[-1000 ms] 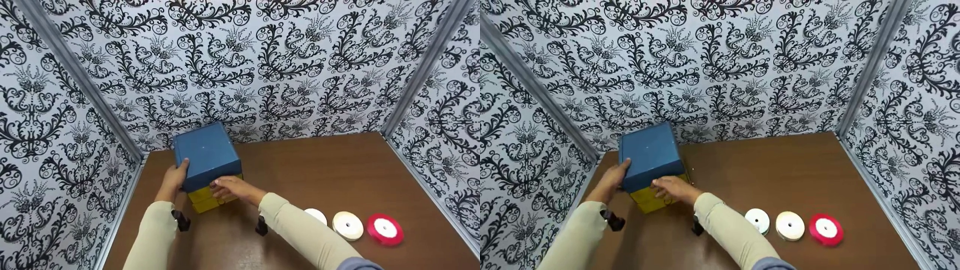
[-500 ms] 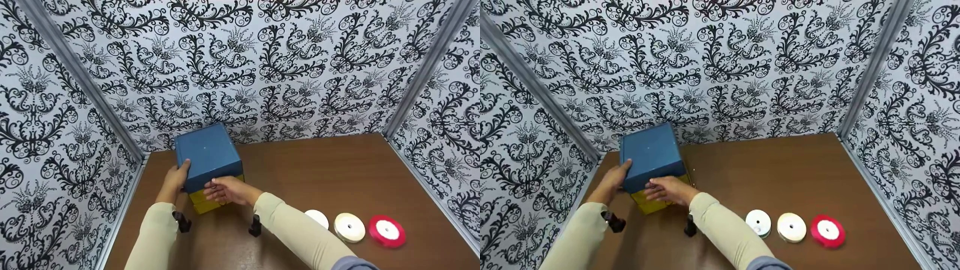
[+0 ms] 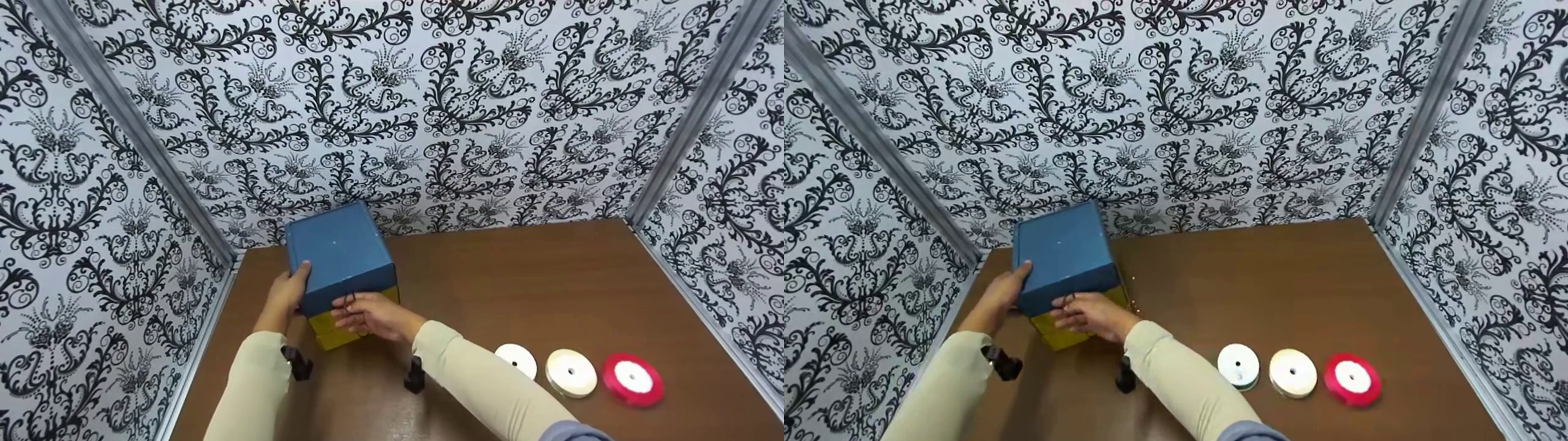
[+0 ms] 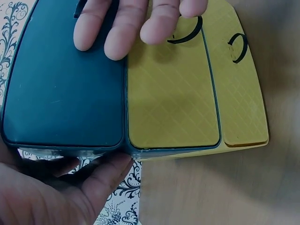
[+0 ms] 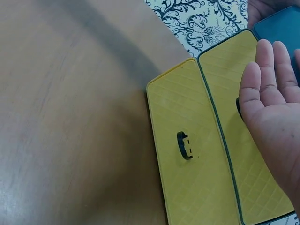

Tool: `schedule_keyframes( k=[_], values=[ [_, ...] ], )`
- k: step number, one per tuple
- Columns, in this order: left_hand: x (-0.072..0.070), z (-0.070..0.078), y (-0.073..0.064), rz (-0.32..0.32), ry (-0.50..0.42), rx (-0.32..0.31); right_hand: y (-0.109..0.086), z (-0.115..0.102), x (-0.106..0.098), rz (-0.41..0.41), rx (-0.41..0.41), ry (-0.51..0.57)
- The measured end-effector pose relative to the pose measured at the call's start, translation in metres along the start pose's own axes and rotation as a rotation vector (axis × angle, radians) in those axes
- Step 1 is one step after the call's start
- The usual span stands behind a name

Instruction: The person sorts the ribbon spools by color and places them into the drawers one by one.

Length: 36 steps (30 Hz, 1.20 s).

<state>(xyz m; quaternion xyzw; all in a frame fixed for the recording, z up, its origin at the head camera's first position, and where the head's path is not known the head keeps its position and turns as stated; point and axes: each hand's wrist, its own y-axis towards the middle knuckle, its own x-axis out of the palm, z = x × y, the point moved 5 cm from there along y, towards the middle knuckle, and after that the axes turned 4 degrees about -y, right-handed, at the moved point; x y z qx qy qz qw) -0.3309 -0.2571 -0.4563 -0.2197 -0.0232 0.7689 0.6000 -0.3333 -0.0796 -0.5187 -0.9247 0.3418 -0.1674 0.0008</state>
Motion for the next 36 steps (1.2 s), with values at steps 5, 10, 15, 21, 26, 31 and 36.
schedule_keyframes(
  k=[5, 10, 15, 21, 26, 31, 36],
  values=[
    [0.0, 0.001, 0.0, 0.02, 0.005, 0.006, -0.003, 0.0, -0.001, 0.01, -0.007, -0.031],
    [0.001, 0.003, 0.0, 0.026, 0.02, 0.009, -0.007, 0.001, -0.002, 0.013, -0.014, -0.047],
    [0.0, 0.005, 0.0, 0.025, 0.047, 0.016, -0.009, 0.003, -0.002, 0.003, -0.023, -0.069],
    [-0.004, 0.004, 0.001, 0.023, 0.074, 0.028, -0.013, 0.006, 0.001, 0.0, -0.027, -0.097],
    [-0.003, 0.003, 0.002, 0.024, 0.064, 0.034, -0.019, 0.008, 0.002, 0.009, -0.03, -0.092],
    [-0.001, 0.002, 0.002, 0.015, 0.045, 0.027, -0.024, 0.011, 0.004, 0.018, -0.046, -0.085],
    [-0.001, 0.001, 0.002, 0.01, 0.049, 0.017, -0.029, 0.015, 0.005, 0.05, -0.068, -0.097]
  ],
)
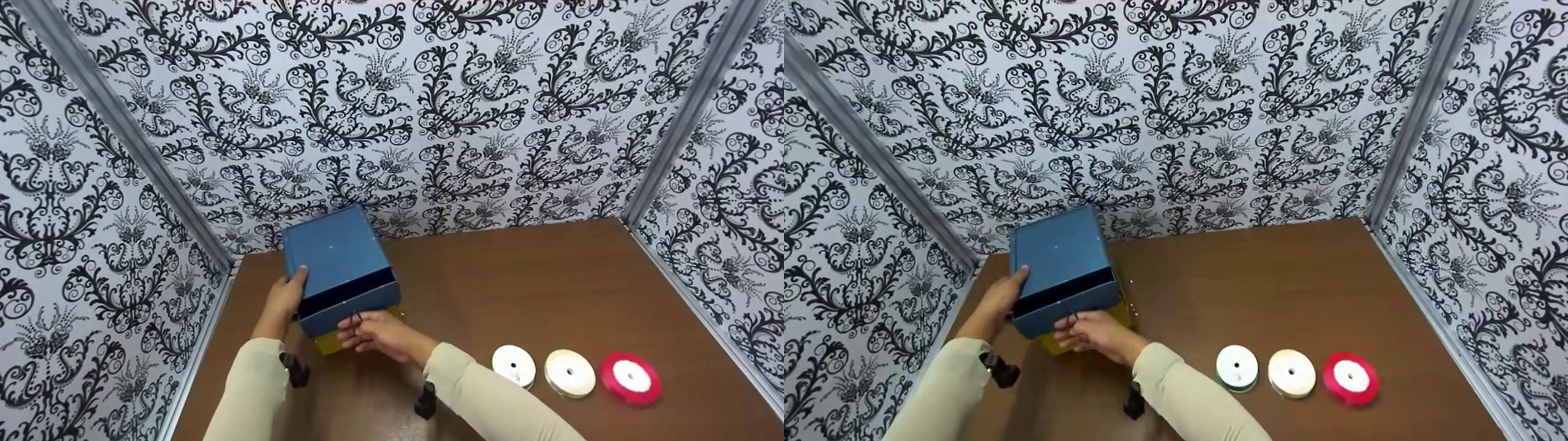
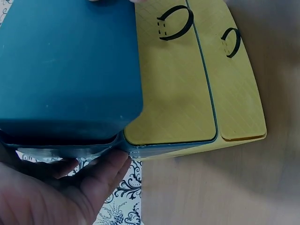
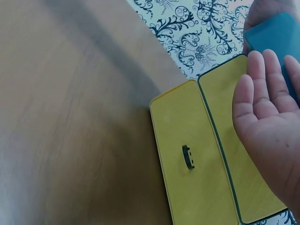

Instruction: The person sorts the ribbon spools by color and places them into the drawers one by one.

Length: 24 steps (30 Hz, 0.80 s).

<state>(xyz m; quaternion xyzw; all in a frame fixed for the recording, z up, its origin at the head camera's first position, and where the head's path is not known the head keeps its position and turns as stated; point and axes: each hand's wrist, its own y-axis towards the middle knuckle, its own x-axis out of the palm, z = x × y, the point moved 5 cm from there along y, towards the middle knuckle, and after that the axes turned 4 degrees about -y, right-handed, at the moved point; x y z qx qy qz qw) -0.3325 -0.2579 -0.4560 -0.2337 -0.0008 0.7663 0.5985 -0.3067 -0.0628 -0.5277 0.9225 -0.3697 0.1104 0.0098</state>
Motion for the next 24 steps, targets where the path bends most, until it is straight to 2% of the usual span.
schedule_keyframes(
  k=[4, 10, 21, 24],
  values=[
    [0.0, 0.0, -0.001, -0.004, -0.007, -0.003, -0.005, 0.001, 0.004, 0.042, -0.018, 0.002],
    [0.0, 0.003, 0.0, 0.021, 0.026, 0.028, -0.013, 0.001, 0.01, 0.097, -0.028, 0.024],
    [0.001, 0.0, -0.002, 0.037, 0.025, 0.009, -0.026, 0.005, 0.012, 0.129, -0.019, 0.025],
    [0.001, -0.002, -0.002, 0.038, 0.0, 0.004, -0.029, 0.005, 0.015, 0.128, -0.02, 0.03]
  ],
)
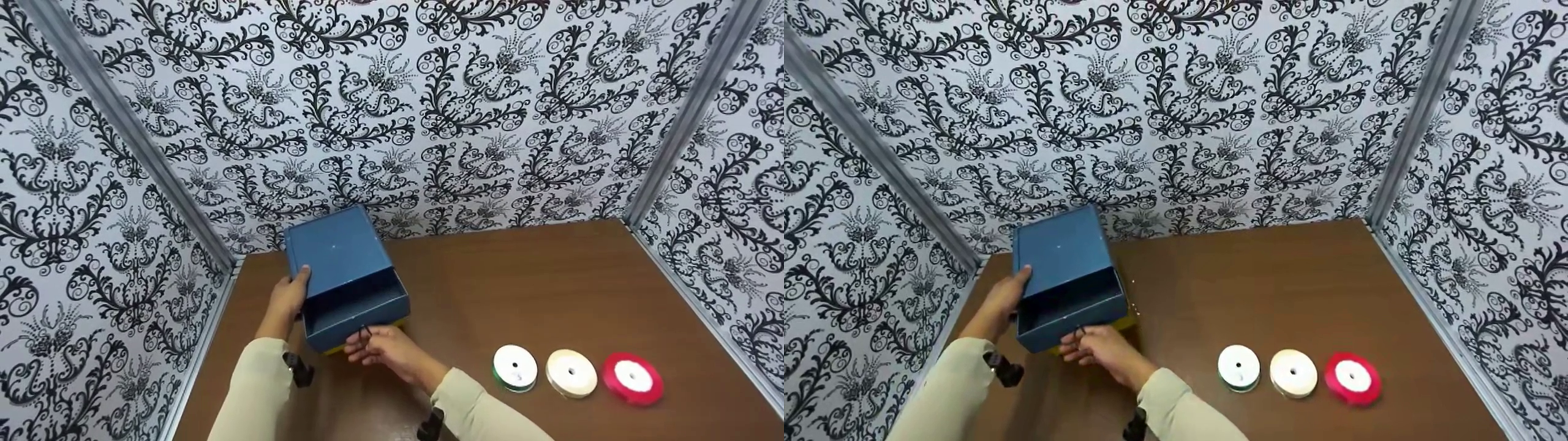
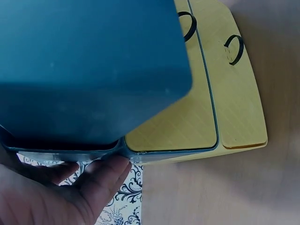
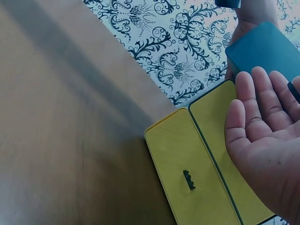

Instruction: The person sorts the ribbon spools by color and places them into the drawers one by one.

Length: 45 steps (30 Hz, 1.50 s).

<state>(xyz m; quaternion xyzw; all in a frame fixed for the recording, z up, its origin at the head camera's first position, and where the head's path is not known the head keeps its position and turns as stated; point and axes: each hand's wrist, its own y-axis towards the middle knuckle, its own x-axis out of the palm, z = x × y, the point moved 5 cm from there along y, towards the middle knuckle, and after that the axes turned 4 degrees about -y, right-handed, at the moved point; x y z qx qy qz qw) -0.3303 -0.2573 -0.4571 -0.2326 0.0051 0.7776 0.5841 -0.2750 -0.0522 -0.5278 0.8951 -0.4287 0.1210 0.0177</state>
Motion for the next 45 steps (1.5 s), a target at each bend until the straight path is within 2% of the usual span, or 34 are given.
schedule_keyframes(
  k=[8, 14, 36, 45],
  values=[
    [0.001, -0.001, -0.001, 0.003, -0.01, 0.009, -0.008, 0.005, 0.002, 0.013, -0.01, 0.01],
    [0.001, -0.002, -0.003, -0.025, 0.0, 0.005, -0.014, 0.009, 0.004, 0.018, -0.021, 0.024],
    [0.0, 0.003, -0.004, -0.042, -0.007, 0.008, -0.044, 0.011, 0.009, -0.043, -0.065, 0.057],
    [0.002, 0.003, -0.003, -0.029, -0.011, 0.007, -0.053, 0.01, 0.011, -0.047, -0.05, 0.095]
  ],
)
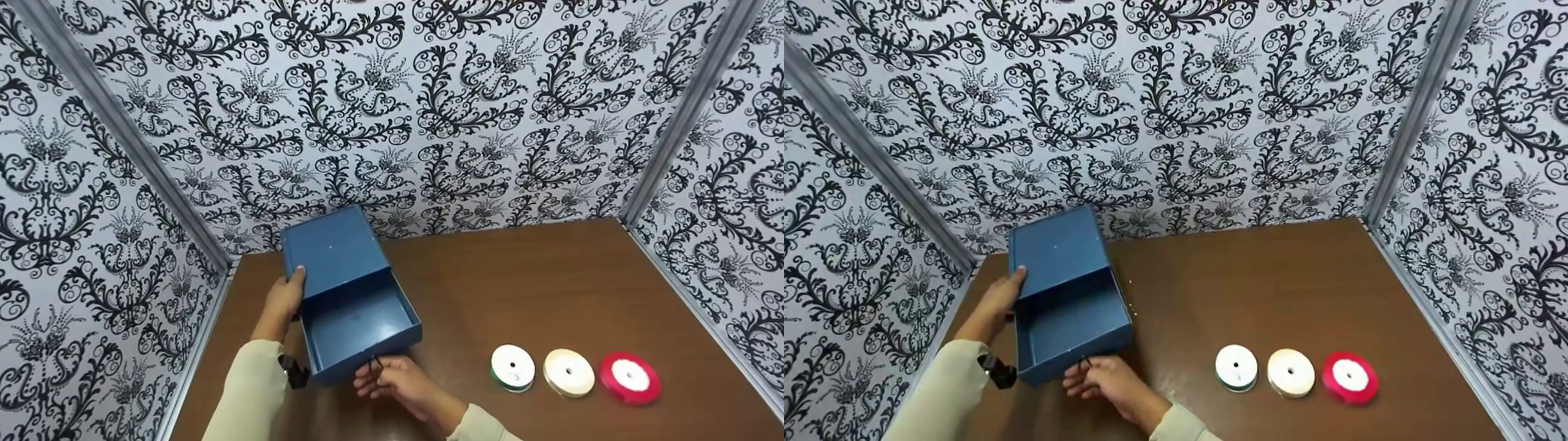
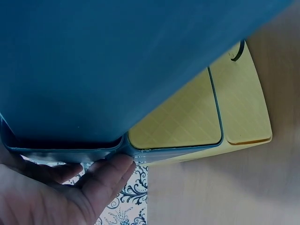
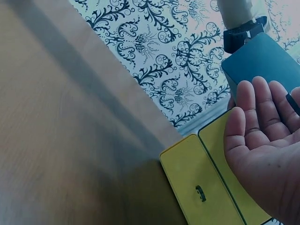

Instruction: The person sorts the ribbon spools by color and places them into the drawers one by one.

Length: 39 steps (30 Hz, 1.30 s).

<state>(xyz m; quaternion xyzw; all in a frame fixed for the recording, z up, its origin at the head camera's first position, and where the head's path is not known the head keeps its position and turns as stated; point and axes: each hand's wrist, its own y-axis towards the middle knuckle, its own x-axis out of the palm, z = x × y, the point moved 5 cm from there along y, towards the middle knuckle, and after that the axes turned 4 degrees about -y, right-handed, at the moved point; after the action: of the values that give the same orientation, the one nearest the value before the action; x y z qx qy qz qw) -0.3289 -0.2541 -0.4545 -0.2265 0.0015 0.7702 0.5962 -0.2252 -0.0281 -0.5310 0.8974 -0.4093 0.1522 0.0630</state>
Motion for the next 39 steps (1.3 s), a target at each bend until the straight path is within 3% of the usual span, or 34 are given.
schedule_keyframes(
  k=[21, 30, 34, 39],
  values=[
    [0.0, 0.0, -0.001, 0.003, -0.005, 0.011, -0.021, 0.015, 0.002, 0.012, -0.006, 0.036],
    [-0.001, 0.004, -0.002, 0.017, 0.06, 0.042, -0.023, 0.02, 0.0, 0.015, -0.01, 0.008],
    [0.0, 0.003, -0.001, 0.019, 0.034, 0.041, -0.025, 0.014, -0.003, -0.025, -0.079, -0.151],
    [0.0, 0.001, 0.0, 0.009, 0.016, 0.028, -0.038, -0.011, -0.007, -0.033, -0.275, -0.595]
  ],
)
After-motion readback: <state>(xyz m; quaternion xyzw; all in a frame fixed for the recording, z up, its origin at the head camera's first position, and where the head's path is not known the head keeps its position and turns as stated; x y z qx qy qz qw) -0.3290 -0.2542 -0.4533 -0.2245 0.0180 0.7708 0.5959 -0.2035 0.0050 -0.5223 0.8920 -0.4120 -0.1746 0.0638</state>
